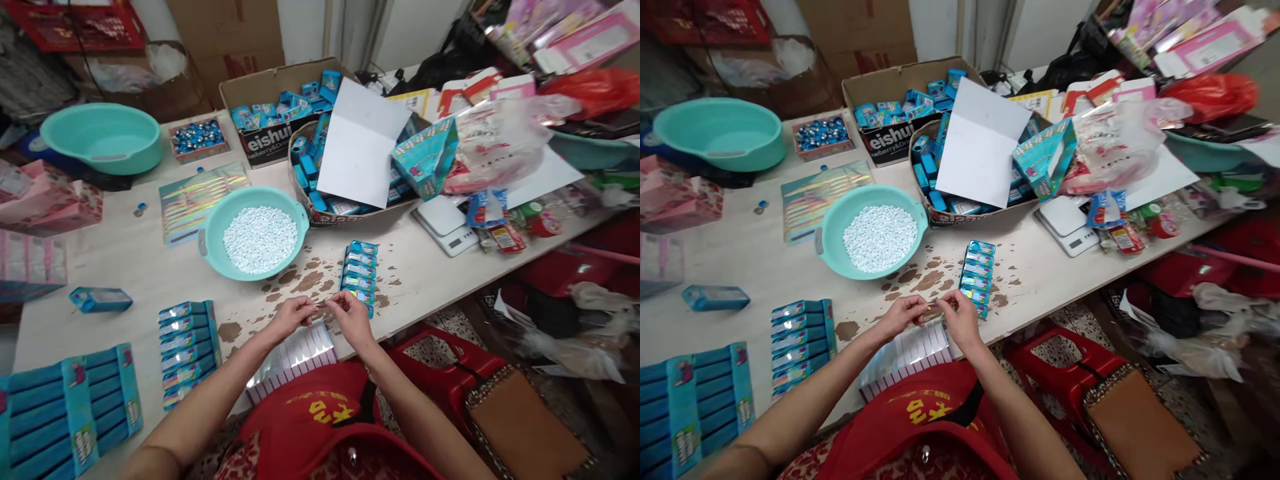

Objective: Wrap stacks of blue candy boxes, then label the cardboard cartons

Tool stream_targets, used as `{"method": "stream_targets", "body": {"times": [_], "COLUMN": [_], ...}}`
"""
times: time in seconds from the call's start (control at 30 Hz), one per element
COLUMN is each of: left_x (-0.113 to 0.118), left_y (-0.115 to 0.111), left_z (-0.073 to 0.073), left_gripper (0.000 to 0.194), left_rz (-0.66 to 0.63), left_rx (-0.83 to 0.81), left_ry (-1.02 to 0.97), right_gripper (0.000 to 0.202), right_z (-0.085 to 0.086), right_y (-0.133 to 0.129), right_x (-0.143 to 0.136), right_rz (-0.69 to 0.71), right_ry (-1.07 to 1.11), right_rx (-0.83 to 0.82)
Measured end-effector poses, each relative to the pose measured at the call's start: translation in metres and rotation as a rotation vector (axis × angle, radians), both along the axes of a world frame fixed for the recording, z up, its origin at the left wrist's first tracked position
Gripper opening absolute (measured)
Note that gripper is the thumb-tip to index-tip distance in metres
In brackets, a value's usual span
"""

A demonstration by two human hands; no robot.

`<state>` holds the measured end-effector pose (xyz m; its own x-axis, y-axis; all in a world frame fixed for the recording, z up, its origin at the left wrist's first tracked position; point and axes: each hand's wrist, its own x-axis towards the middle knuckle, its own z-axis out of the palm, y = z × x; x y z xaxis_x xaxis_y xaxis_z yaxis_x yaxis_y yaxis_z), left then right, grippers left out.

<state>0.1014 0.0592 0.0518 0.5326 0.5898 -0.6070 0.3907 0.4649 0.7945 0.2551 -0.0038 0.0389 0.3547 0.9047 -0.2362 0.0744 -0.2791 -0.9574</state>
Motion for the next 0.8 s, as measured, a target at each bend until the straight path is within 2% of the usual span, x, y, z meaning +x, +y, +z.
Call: {"method": "stream_targets", "body": {"times": [0.07,0.2,0.3,0.4,0.5,0.67,0.73,0.8], "left_x": [0.023,0.073,0.107,0.131,0.143,0.149,0.149,0.147], "left_y": [0.022,0.076,0.112,0.135,0.143,0.137,0.135,0.134], "left_z": [-0.001,-0.003,-0.005,-0.011,-0.021,-0.044,-0.052,-0.059], "left_gripper": [0.029,0.020,0.013,0.009,0.008,0.012,0.011,0.010], "left_rz": [-0.060,-0.220,-0.324,-0.376,-0.326,-0.200,-0.161,-0.134], "left_rx": [0.075,0.342,0.490,0.563,0.470,0.261,0.207,0.174], "left_ry": [0.002,0.001,0.027,0.051,0.046,0.066,0.100,0.147], "right_gripper": [0.014,0.014,0.014,0.013,0.009,0.007,0.012,0.025], "right_z": [-0.008,-0.022,-0.028,-0.035,-0.044,-0.055,-0.057,-0.058], "right_y": [0.013,0.048,0.076,0.096,0.106,0.109,0.109,0.109], "right_x": [0.014,0.052,0.081,0.100,0.107,0.104,0.104,0.107], "right_rz": [-0.131,-0.405,-0.496,-0.546,-0.569,-0.580,-0.591,-0.599], "right_ry": [-0.073,-0.242,-0.260,-0.247,-0.220,-0.165,-0.135,-0.103], "right_rx": [-0.002,-0.010,-0.055,-0.079,-0.113,-0.182,-0.208,-0.227]}}
